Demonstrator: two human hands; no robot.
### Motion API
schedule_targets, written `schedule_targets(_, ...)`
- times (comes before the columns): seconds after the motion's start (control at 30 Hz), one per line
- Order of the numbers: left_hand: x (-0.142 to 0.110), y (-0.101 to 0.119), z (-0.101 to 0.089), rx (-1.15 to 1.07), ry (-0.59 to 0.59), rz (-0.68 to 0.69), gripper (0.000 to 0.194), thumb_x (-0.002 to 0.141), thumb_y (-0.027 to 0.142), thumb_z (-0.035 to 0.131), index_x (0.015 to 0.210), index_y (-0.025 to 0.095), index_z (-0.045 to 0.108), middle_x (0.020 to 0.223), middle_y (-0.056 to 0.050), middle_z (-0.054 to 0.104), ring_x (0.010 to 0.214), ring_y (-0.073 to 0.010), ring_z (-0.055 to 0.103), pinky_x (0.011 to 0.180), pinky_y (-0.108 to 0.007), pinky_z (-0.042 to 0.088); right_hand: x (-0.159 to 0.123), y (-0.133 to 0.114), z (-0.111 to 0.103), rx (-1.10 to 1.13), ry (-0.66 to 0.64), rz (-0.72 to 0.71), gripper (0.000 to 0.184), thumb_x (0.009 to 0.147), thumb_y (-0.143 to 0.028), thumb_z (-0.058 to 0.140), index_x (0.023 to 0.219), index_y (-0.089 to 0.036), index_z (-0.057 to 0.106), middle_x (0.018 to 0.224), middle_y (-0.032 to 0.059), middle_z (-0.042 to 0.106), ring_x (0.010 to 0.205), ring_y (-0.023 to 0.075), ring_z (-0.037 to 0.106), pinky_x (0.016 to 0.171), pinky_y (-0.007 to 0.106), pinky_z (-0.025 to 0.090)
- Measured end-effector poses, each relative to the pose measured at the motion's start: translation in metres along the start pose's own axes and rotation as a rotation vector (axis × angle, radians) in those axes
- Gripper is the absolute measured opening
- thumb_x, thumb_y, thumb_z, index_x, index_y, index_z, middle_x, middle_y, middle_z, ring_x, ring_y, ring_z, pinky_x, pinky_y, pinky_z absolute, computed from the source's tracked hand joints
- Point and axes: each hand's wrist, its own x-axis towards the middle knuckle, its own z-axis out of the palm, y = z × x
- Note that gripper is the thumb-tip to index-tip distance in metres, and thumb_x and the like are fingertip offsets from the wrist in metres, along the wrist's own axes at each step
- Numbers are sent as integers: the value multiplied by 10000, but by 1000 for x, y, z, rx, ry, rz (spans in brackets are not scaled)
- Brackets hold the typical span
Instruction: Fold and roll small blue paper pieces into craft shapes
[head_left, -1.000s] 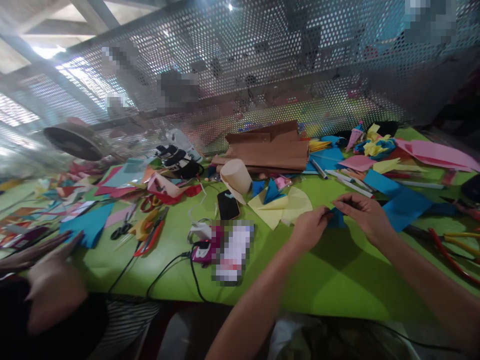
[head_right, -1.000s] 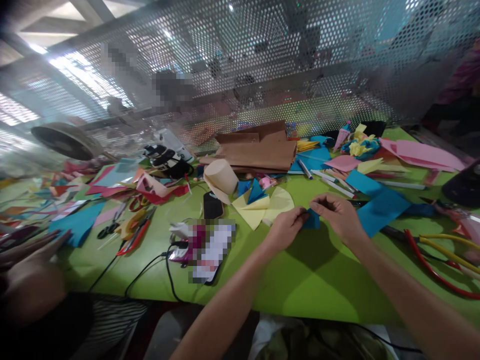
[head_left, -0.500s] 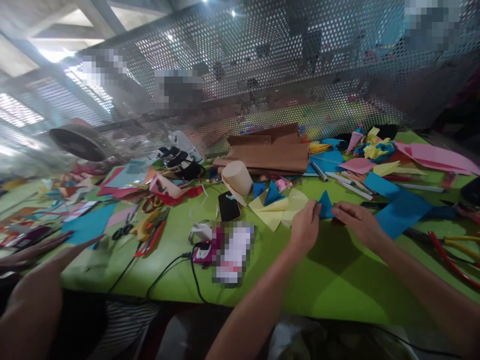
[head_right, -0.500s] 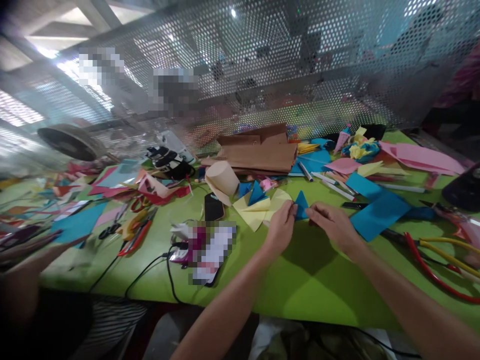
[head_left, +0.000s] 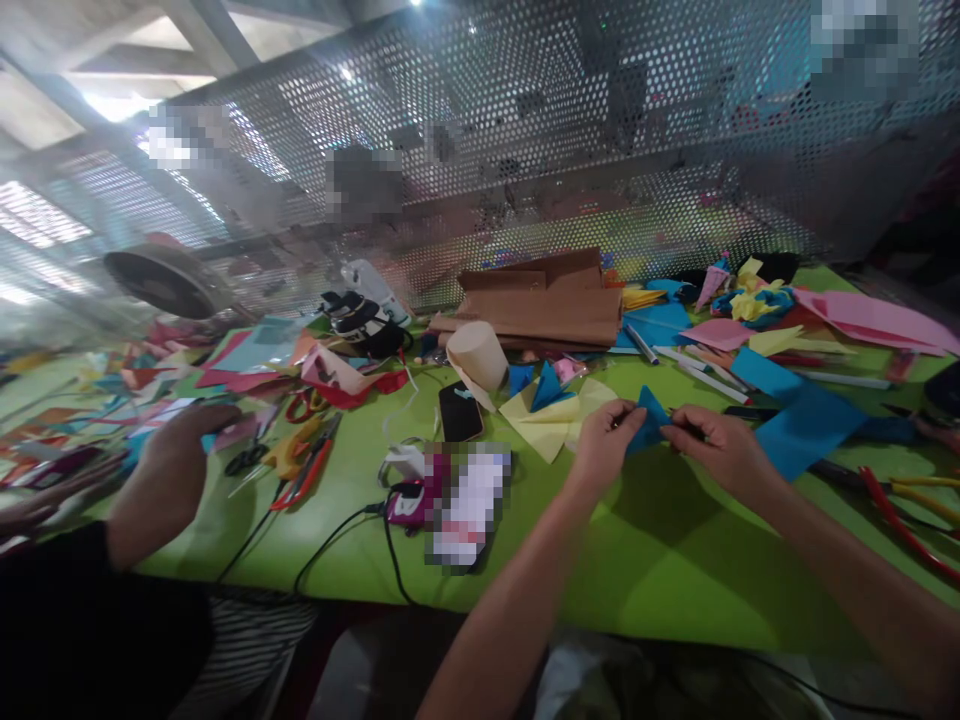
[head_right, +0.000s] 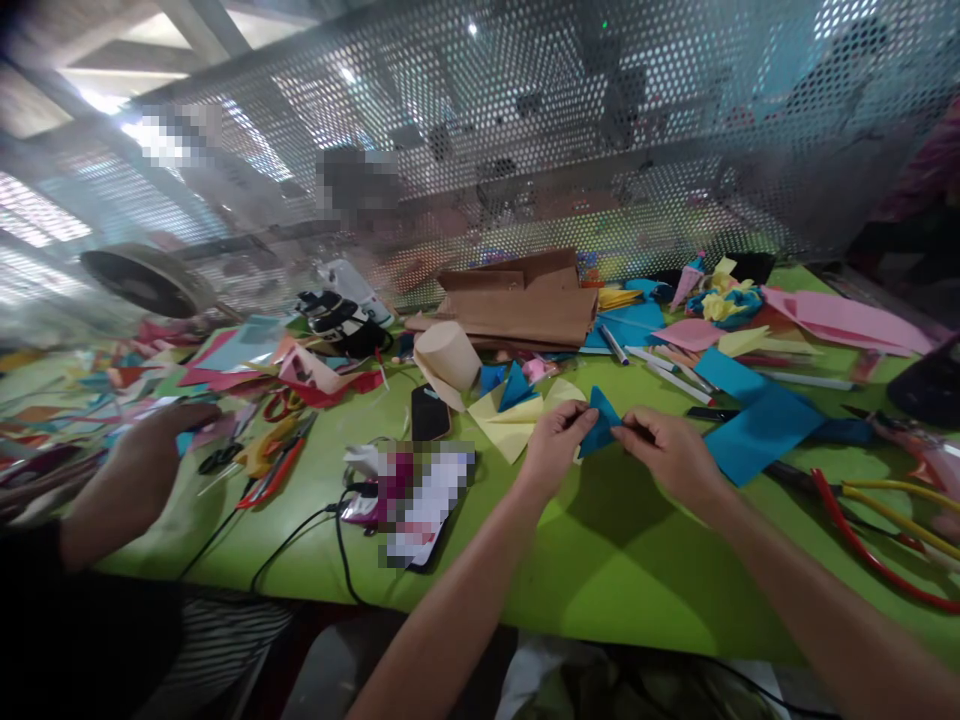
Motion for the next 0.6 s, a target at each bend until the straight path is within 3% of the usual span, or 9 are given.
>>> schedule_targets(0.13,0,-2,2,-26,57,23,231,873,373,676,784,161,648,721,17,579,726,-124,502,713,-255,410,1,0,1,39,9,23,376,954,-555,600,754,-236,608,693,-1,647,671,189,564,644,321,370)
schedule_targets(0.33,-2,-3,10,15,112,106,245,882,395,662,802,164,668,767,-10,642,756,-142,548,726,-264,430,3,-1,11,276,17,101,433,867,-634,675,772,-212,652,685,3,623,664,179,558,620,305,402)
schedule_targets(0.43,-2,-1,7,6,66,89,301,909,451,630,810,169,664,769,-15,647,742,-139,559,709,-258,433,5,1,10,293,33,111,431,837,-628,717,732,-216,646,674,7,644,651,175,561,625,309,416)
schedule_targets(0.6,1,-5,0,39,-85,-82,443,970,557,492,804,174,640,662,-8,609,588,-128,534,575,-250,390,7,9,-2,327,226,118,376,842,-586,747,747,-228,685,713,21,691,683,173,589,663,306,461)
